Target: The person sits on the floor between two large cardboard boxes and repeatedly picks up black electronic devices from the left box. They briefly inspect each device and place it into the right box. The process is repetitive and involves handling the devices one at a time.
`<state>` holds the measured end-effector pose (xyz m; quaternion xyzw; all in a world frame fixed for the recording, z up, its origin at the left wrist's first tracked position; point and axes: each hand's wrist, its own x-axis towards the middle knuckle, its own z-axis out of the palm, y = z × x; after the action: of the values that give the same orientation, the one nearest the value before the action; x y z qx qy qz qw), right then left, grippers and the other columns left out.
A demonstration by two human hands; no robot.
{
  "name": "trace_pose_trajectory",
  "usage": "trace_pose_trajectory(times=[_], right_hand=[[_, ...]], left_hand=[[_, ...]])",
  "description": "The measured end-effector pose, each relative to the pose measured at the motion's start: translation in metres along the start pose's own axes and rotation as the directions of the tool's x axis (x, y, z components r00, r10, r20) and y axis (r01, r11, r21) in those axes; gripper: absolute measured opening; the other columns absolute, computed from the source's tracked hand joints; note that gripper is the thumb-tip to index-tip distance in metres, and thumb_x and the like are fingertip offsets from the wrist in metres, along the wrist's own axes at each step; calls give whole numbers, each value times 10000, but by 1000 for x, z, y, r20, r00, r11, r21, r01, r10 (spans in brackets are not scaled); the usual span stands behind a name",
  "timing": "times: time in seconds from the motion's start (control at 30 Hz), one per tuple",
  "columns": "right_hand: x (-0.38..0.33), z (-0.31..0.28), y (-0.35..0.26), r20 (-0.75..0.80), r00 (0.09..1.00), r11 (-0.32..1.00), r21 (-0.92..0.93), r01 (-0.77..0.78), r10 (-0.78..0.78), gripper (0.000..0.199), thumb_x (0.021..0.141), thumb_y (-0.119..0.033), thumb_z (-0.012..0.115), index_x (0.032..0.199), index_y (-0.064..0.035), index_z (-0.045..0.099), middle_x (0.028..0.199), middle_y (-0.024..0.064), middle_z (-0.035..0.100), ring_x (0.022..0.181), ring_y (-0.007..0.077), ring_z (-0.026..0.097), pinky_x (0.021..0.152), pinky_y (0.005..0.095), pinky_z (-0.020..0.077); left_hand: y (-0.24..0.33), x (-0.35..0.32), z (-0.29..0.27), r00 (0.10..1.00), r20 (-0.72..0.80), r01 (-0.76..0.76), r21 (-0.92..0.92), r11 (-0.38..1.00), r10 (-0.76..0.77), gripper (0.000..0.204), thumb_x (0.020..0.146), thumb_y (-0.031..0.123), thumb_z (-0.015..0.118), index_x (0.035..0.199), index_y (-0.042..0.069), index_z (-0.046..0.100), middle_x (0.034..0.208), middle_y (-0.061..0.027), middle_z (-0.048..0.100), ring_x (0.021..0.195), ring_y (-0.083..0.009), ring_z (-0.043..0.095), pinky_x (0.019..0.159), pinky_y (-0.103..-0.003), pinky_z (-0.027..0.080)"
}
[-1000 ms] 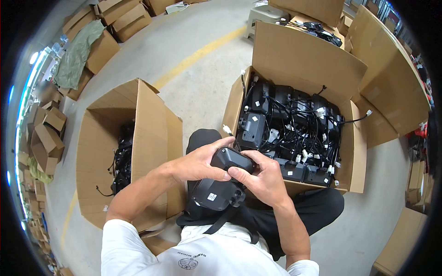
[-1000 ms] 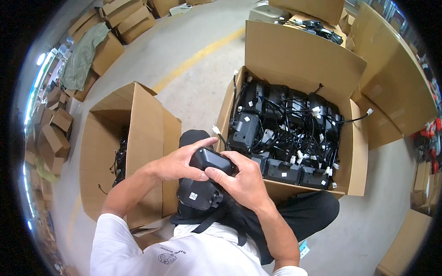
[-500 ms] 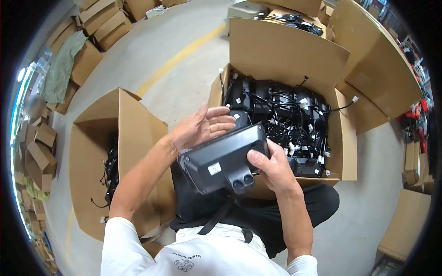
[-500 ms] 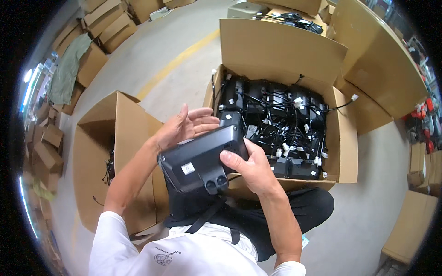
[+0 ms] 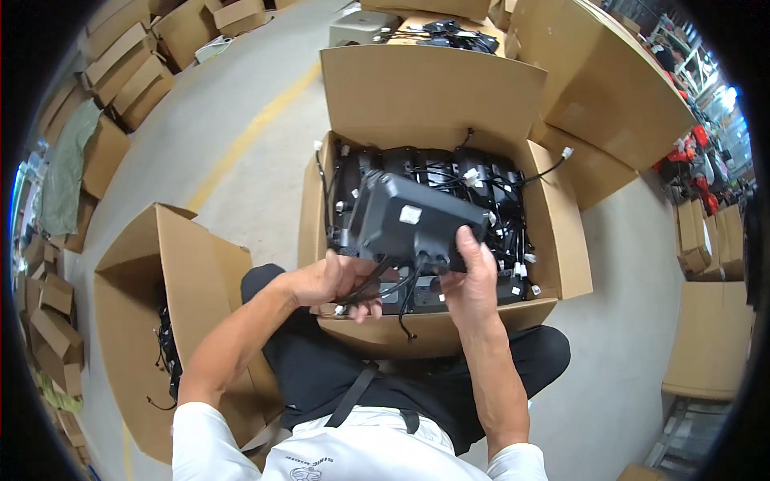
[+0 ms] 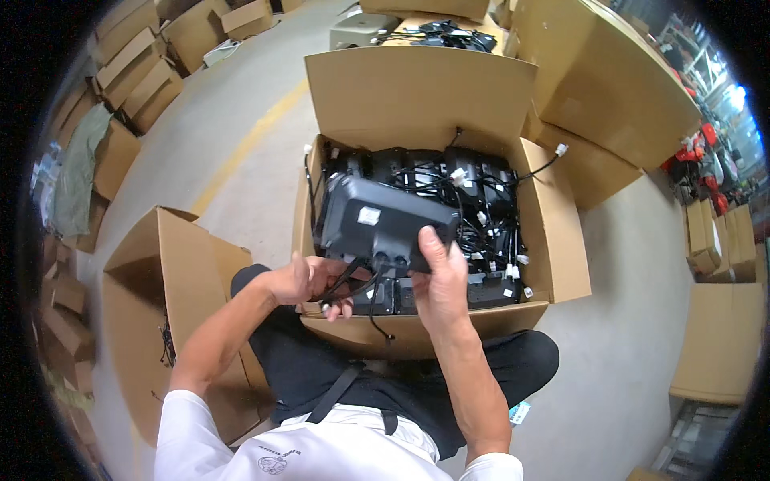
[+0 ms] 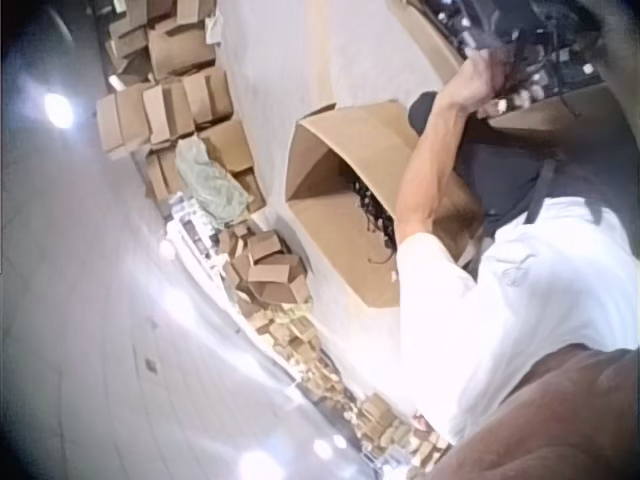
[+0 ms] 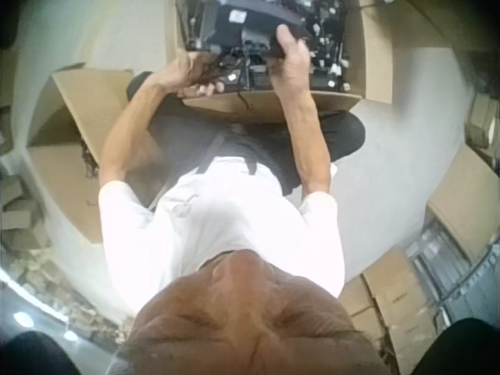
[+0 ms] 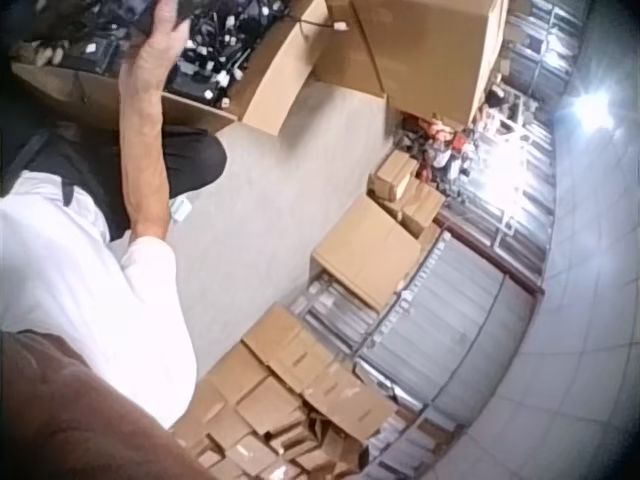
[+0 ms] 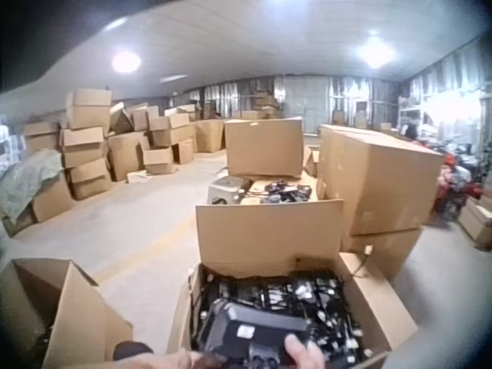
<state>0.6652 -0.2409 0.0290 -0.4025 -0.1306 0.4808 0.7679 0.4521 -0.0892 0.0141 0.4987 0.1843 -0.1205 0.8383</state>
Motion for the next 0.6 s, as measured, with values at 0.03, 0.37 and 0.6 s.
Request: trace_pose_trajectory(times=[0.03,0.37,0.6], right_hand=[[2,-2,-4,-39,998,999,25,41,-40,398,995,-308,680,1248,-14,592,1137,78,679,1015,164,670,888,348,564],[4,-77,-19,-218,975,990,-129,-61,31,382,906,-226,773,1218,-52,639,1099,52,695,998,167,688,874,355,600],[40,-54,104,-301,875,924,62,-378,378,341,920,-241,774,1192,-91,634,1089,49,703,1045,200,661,998,479,488]], left_hand=[[8,-1,1,997,6,82,62,995,-83,712,1016,512,567,1513,22,426,983,-161,695,802,-206,671,656,-344,548],[86,26,-42,807,-345,70,862,502,480,212,844,214,828,913,21,772,739,-136,724,676,-195,673,646,-369,530],[106,-58,-67,746,-72,280,936,-214,662,551,812,171,821,1320,75,629,1279,-160,625,1161,-345,588,974,-433,488]])
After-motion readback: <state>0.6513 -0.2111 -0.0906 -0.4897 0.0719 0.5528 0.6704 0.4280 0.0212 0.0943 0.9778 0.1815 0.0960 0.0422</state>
